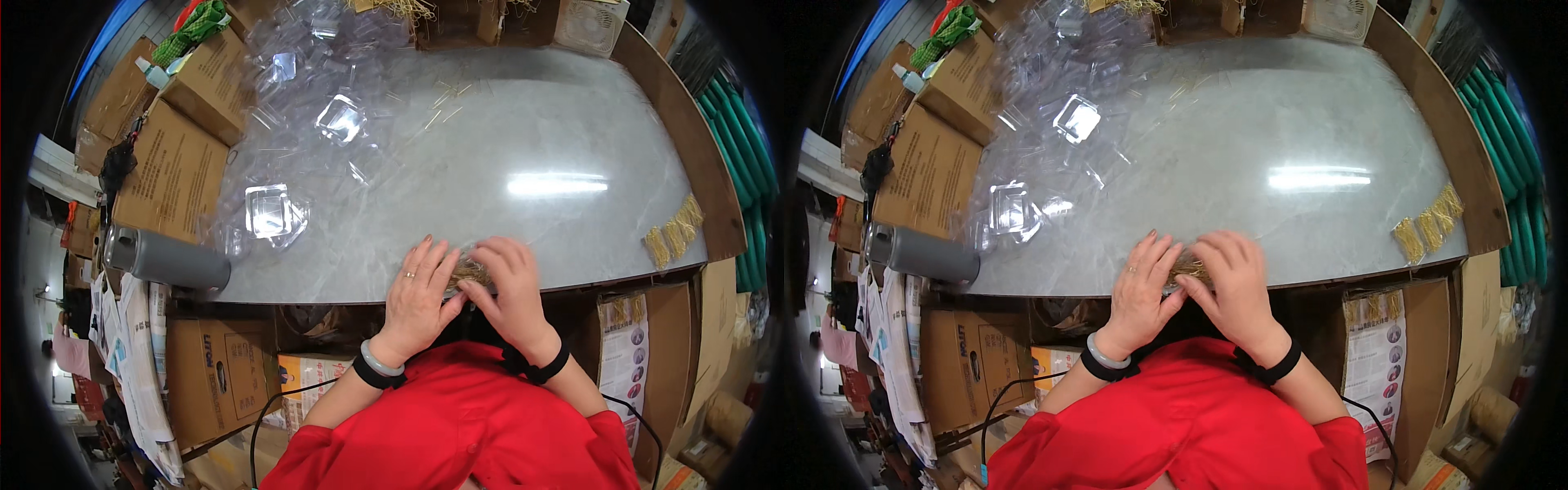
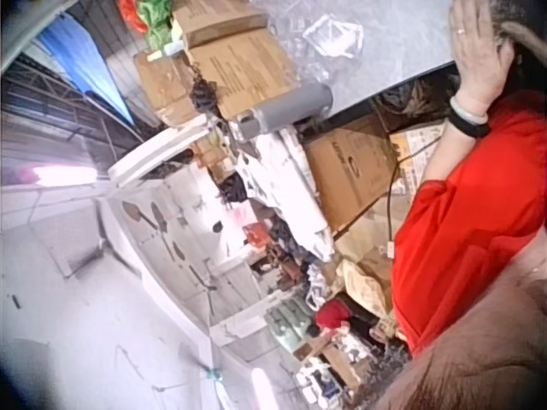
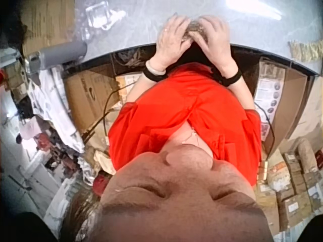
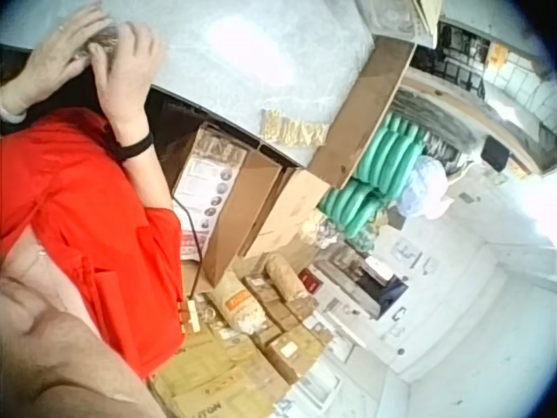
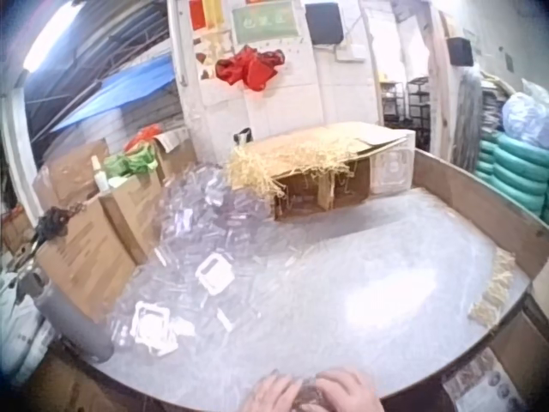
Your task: The recorder is sorting small gold pins out of packing material and placing them into containers.
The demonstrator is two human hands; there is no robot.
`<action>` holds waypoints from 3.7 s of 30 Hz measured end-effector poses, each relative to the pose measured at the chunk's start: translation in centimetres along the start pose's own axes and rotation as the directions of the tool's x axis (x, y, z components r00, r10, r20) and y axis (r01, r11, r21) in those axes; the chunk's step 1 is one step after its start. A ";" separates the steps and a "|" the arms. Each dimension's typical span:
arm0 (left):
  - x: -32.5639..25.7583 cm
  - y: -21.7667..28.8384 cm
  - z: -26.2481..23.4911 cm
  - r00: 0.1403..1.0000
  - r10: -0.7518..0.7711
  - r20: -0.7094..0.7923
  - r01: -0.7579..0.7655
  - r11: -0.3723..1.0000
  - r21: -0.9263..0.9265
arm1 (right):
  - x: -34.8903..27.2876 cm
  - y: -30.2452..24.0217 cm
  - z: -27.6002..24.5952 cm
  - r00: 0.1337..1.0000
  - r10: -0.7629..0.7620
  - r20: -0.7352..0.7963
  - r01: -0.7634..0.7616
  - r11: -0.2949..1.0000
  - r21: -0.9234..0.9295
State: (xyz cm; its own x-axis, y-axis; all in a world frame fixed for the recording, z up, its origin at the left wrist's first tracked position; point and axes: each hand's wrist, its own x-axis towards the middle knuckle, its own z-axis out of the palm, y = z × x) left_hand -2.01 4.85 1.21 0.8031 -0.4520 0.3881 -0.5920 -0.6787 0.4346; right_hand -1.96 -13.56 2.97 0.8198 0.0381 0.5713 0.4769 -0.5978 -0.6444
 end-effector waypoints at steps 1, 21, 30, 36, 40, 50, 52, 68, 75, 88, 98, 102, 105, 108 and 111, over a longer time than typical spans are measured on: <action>0.2 0.2 -0.1 1.000 0.005 -0.010 -0.005 1.000 -0.007 | -0.3 0.3 0.2 0.997 -0.051 0.066 0.055 0.997 -0.058; 0.2 -3.9 -3.8 0.985 -0.171 -0.026 0.173 0.975 0.143 | 25.9 15.5 2.0 0.800 0.053 0.598 0.109 0.967 -0.231; 0.1 -4.3 -2.5 0.972 -0.183 -0.145 0.199 0.975 0.103 | 36.8 26.0 8.9 0.797 0.398 0.454 -0.138 0.852 -0.505; -0.1 -4.2 -2.5 0.969 -0.191 -0.158 0.206 0.975 0.084 | 36.2 20.1 14.9 0.578 0.161 0.800 0.316 0.860 -0.401; 0.0 -4.6 -2.6 0.974 -0.197 -0.115 0.210 0.971 0.117 | 31.4 19.1 13.0 0.573 -0.062 0.818 0.502 0.814 -0.291; 0.3 -4.9 -3.1 0.983 -0.176 -0.046 0.182 0.960 0.211 | 22.5 12.8 4.9 0.635 -0.221 0.740 0.327 0.945 0.001; 0.4 -4.9 -3.1 0.984 -0.169 -0.052 0.176 0.962 0.210 | 26.2 13.3 6.7 0.723 -0.222 0.654 0.377 0.920 -0.104; -0.3 -4.5 -2.9 0.964 -0.244 -0.108 0.252 0.965 0.068 | 35.6 18.2 13.3 0.418 -0.048 0.907 0.466 0.869 -0.169; 0.4 -4.8 -3.1 0.973 -0.226 -0.048 0.231 0.966 0.118 | 24.4 17.3 3.9 0.452 -0.089 0.887 0.561 0.802 -0.206; -0.2 -4.2 -3.4 0.972 -0.210 -0.109 0.221 0.970 0.100 | 23.3 10.8 7.0 0.536 -0.183 0.824 0.393 0.918 -0.052; 0.1 -4.3 -3.2 0.970 -0.204 -0.130 0.213 0.975 0.058 | 24.9 20.4 4.0 0.751 0.363 0.551 0.081 0.778 -0.623; -0.1 -4.1 -3.0 0.966 -0.208 -0.154 0.225 0.968 0.107 | 20.6 17.0 3.0 0.615 0.203 0.762 0.198 0.895 -0.399; -0.2 -4.0 -3.0 0.964 -0.222 -0.147 0.240 0.963 0.120 | 18.2 11.9 4.8 0.511 -0.015 0.859 0.391 0.895 -0.217; -0.3 -3.8 -3.1 0.968 -0.199 -0.156 0.218 0.969 0.118 | 17.4 9.5 6.1 0.483 -0.157 0.861 0.523 0.841 -0.141; -0.5 -3.9 -2.8 0.971 -0.178 -0.162 0.199 0.972 0.123 | 16.5 8.0 5.6 0.323 -0.246 0.914 0.659 0.752 -0.030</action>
State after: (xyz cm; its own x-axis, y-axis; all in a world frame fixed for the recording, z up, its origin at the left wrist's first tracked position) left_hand -0.35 9.35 1.64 0.8742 -0.2239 0.4309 -0.4074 -0.8211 0.3998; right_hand 17.17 -13.25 4.42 0.4368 0.8913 -0.1216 0.8891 -0.4483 -0.0927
